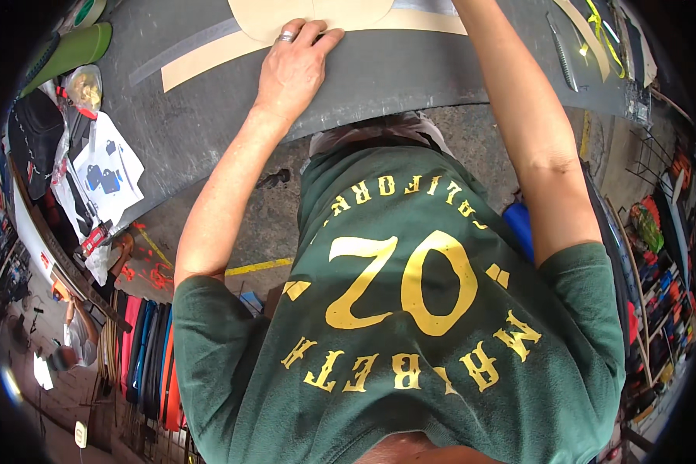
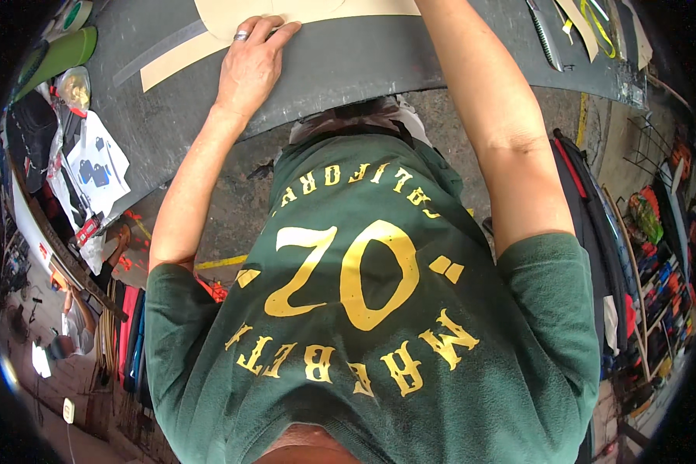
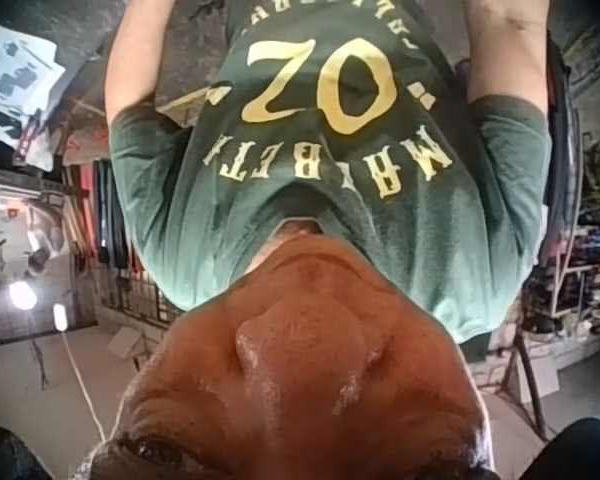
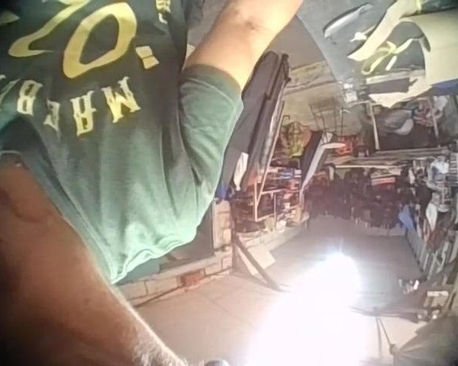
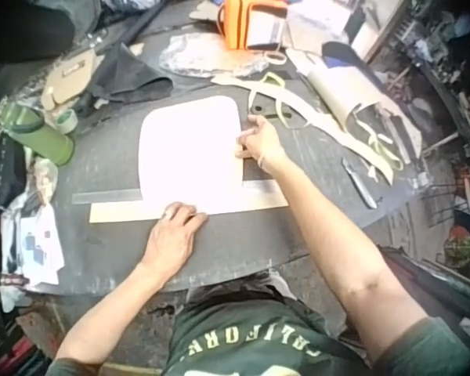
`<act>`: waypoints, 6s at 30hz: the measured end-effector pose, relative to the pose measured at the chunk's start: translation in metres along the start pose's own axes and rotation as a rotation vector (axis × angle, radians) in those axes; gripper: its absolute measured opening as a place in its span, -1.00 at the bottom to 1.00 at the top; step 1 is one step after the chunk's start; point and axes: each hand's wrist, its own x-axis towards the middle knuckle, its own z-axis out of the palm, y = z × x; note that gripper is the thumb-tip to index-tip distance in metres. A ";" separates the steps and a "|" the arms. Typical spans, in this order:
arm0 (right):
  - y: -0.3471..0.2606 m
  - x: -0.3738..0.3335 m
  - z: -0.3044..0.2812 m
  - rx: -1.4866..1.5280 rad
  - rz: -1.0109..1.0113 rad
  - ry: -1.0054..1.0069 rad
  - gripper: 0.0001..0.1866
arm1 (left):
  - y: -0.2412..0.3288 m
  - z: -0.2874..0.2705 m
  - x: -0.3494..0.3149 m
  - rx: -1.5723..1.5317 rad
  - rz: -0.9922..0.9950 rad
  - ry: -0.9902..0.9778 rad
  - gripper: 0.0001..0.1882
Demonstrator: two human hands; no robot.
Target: Marking and cutting strips of material from a roll using a ruler, pencil, and utility knife on a workbench.
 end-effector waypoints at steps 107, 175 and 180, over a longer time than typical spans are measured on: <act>0.011 -0.051 -0.096 0.249 -0.052 0.304 -0.70 | 0.042 -0.016 0.035 -0.053 0.124 -0.227 -0.47; 0.048 -0.138 -0.140 0.293 -0.096 0.522 -0.84 | 0.072 -0.011 0.061 -0.010 0.176 -0.277 -0.46; 0.048 -0.143 -0.141 0.270 -0.107 0.517 -0.84 | 0.079 -0.016 0.072 0.017 0.142 -0.380 -0.46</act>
